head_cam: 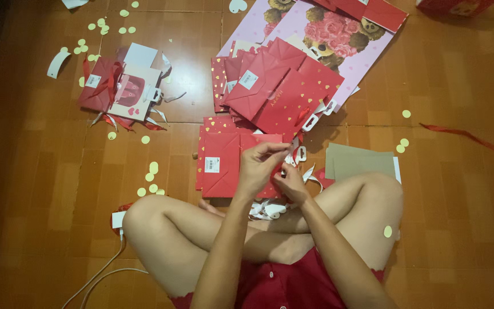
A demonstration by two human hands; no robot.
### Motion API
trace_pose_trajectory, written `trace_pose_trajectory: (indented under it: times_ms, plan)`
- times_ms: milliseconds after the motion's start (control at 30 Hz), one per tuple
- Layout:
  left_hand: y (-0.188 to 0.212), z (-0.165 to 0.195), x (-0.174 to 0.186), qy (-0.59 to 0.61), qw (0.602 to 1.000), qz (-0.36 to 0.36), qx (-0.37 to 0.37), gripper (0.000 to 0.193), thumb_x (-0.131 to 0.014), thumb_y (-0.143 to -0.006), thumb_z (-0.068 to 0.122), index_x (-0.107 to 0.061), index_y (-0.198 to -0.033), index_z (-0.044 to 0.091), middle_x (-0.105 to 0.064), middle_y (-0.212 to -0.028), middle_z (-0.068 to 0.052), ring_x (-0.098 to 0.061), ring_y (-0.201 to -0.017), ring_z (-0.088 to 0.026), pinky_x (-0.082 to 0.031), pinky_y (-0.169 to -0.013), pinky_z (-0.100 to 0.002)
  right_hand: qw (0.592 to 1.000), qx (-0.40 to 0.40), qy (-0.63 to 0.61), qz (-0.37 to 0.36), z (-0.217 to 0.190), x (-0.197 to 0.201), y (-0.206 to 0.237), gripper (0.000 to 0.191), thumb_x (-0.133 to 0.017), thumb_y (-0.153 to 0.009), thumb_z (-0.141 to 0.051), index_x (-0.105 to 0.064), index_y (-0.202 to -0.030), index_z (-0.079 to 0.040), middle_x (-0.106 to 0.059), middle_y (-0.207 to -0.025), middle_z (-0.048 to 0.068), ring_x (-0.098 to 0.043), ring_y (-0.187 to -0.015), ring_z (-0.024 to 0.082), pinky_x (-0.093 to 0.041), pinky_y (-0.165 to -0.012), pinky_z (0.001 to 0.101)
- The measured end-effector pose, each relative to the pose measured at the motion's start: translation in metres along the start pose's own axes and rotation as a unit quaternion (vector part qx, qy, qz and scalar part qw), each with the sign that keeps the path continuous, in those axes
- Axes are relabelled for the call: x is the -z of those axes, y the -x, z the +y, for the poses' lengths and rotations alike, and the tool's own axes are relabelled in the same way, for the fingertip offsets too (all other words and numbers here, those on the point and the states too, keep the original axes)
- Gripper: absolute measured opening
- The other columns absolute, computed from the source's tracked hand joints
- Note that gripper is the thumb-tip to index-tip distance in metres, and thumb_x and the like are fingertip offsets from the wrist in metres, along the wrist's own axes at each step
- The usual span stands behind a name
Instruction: The person sits on the floor and assembles small red gift boxes by folding flaps and attaching white ribbons. They handle multiple boxes one at a time, stacking completed units nearby.
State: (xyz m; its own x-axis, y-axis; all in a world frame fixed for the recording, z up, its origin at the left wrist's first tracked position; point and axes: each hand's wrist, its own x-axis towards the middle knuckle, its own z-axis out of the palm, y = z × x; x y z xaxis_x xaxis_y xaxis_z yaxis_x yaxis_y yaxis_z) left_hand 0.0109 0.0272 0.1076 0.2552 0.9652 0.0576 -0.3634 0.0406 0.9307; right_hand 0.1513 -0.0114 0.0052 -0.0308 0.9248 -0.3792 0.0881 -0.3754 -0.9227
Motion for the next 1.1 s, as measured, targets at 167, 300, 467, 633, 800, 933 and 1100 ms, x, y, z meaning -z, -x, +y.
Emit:
trace_pose_trajectory:
  times_ms: [167,300,467,633,800,933,1100]
  plan:
    - [-0.006,-0.006,0.009,-0.033,0.997,0.066,-0.017,0.017,-0.070,-0.095,0.002,-0.076,-0.110,0.000,-0.078,-0.103,-0.004,-0.071,-0.096,-0.009,-0.058,-0.087,-0.025,0.955,0.208,0.212,0.011,-0.002,0.003,0.002,0.032,-0.077,-0.080,-0.008,-0.067,-0.110,-0.005,-0.074,-0.105,0.010,-0.070,-0.099,0.025,-0.054,-0.085,0.0386]
    - [-0.010,-0.023,0.026,0.014,0.993,0.113,-0.004,0.017,-0.071,-0.095,0.004,-0.076,-0.111,0.001,-0.075,-0.097,-0.001,-0.066,-0.084,-0.007,-0.055,-0.076,-0.023,0.959,0.206,0.187,0.059,-0.006,-0.005,0.009,0.050,-0.079,-0.084,-0.010,-0.059,-0.130,-0.005,-0.067,-0.127,0.014,-0.062,-0.121,0.028,-0.047,-0.102,0.0409]
    - [-0.005,-0.055,0.045,-0.058,0.981,0.158,0.098,0.020,-0.074,-0.095,0.009,-0.080,-0.114,0.004,-0.072,-0.086,-0.003,-0.061,-0.073,-0.007,-0.049,-0.066,-0.023,0.958,0.210,0.120,0.153,-0.018,-0.004,0.011,0.065,-0.073,-0.086,-0.006,-0.046,-0.145,-0.004,-0.062,-0.134,0.017,-0.061,-0.122,0.027,-0.046,-0.101,0.0384]
    - [0.004,-0.078,0.055,-0.105,0.986,0.107,0.067,0.023,-0.071,-0.093,0.006,-0.079,-0.115,0.004,-0.077,-0.099,-0.002,-0.066,-0.085,-0.006,-0.054,-0.077,-0.024,0.976,0.077,0.133,0.155,-0.021,-0.002,0.014,0.045,-0.069,-0.090,-0.012,-0.063,-0.135,-0.008,-0.077,-0.109,0.014,-0.075,-0.097,0.021,-0.056,-0.087,0.0318]
    - [0.003,-0.083,0.053,-0.223,0.961,0.134,0.089,0.023,-0.079,-0.084,0.008,-0.071,-0.104,0.002,-0.077,-0.092,-0.006,-0.072,-0.082,-0.014,-0.058,-0.075,-0.029,0.958,0.167,0.158,0.170,-0.012,-0.003,0.013,0.040,-0.069,-0.090,-0.010,-0.067,-0.129,-0.004,-0.073,-0.113,0.016,-0.071,-0.099,0.024,-0.055,-0.088,0.0336]
    - [0.004,-0.081,0.049,-0.276,0.948,0.140,0.066,0.031,-0.080,-0.082,0.008,-0.059,-0.104,0.003,-0.073,-0.087,-0.009,-0.073,-0.079,-0.017,-0.059,-0.071,-0.032,0.940,0.256,0.171,0.149,-0.005,-0.001,0.010,0.047,-0.066,-0.086,-0.005,-0.063,-0.133,0.000,-0.071,-0.121,0.018,-0.070,-0.111,0.027,-0.052,-0.098,0.0352]
    - [0.005,-0.074,0.048,-0.329,0.936,0.104,0.070,0.034,-0.078,-0.082,0.006,-0.052,-0.104,0.003,-0.073,-0.082,-0.012,-0.075,-0.075,-0.022,-0.059,-0.068,-0.035,0.943,0.247,0.175,0.135,0.002,0.000,0.008,0.047,-0.064,-0.085,-0.005,-0.064,-0.132,0.000,-0.069,-0.116,0.017,-0.068,-0.109,0.028,-0.052,-0.097,0.0352]
